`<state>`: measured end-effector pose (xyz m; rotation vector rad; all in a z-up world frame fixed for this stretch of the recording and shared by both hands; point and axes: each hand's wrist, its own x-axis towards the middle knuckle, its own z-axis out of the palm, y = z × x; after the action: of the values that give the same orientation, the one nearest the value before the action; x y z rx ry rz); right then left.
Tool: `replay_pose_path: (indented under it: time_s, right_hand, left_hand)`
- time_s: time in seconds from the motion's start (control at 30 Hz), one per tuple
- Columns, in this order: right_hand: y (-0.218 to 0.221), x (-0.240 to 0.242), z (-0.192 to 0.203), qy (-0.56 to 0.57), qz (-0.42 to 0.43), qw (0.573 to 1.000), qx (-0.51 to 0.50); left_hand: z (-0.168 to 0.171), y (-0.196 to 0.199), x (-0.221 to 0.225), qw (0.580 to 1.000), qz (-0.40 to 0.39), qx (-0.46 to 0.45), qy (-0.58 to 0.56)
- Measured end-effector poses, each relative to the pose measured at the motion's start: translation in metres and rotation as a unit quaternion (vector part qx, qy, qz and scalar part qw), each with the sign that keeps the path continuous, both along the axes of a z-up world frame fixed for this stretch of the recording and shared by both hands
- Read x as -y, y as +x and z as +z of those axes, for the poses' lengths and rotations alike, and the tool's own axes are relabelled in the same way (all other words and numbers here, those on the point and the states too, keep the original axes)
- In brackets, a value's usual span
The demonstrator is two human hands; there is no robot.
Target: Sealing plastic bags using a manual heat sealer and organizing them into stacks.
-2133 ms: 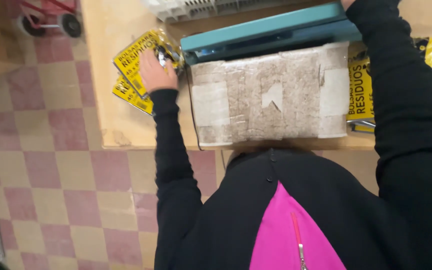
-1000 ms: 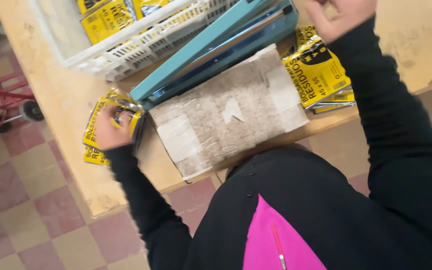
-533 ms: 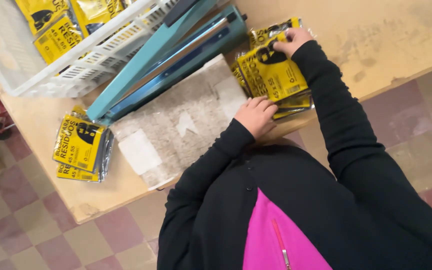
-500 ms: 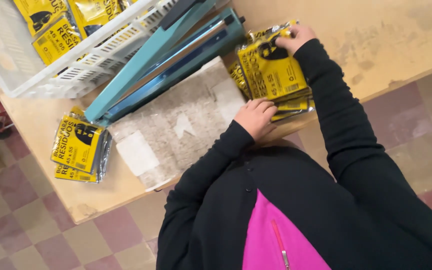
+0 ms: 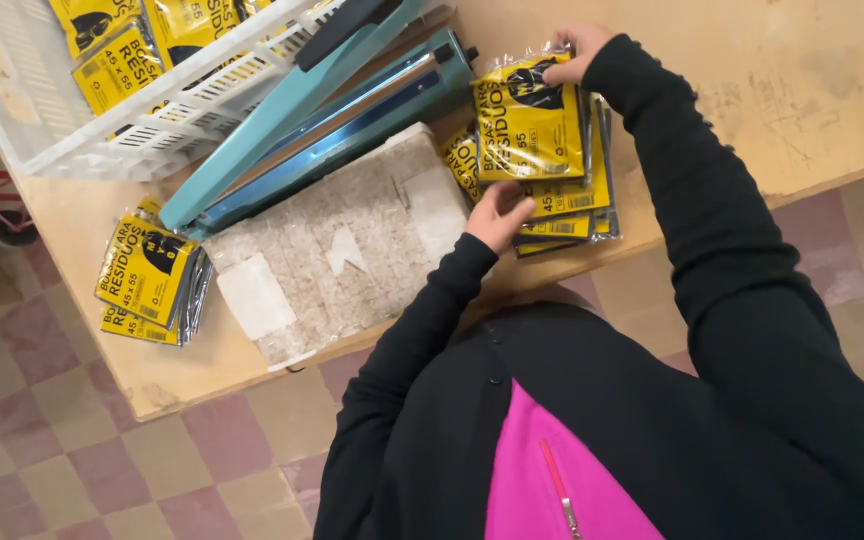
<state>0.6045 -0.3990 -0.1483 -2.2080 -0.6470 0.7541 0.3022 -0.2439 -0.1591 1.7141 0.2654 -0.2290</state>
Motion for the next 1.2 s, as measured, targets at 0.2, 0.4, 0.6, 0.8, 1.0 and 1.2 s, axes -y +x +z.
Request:
replay_pose_path:
  time_s: [0.2,0.4,0.6,0.8,1.0,1.2]
  right_hand:
    - [-0.104,0.050,0.083,0.323,-0.052,0.944,-0.053]
    - [-0.173,0.123,0.129,0.548,-0.127,0.810,-0.165]
    - [-0.121,0.170,0.109,0.491,-0.216,0.802,-0.263]
    - [-0.013,0.213,0.013,0.294,-0.277,0.911,-0.083]
    - [0.044,0.221,-0.006,0.107,-0.278,0.943,0.150]
    - [0.038,0.172,-0.024,0.041,-0.019,0.902,0.429]
  left_hand:
    - [0.029,0.027,0.004,0.889,0.234,-0.129,-0.371]
    - [0.033,0.040,0.028,0.862,0.179,0.012,-0.474]
    - [0.020,0.108,0.044,0.891,0.144,0.117,-0.413]
    - [-0.030,0.224,0.086,0.950,0.145,0.140,-0.240]
    - [-0.060,0.300,0.132,0.982,0.162,0.081,0.048]
    - [-0.034,0.324,0.147,0.950,0.123,-0.083,0.275]
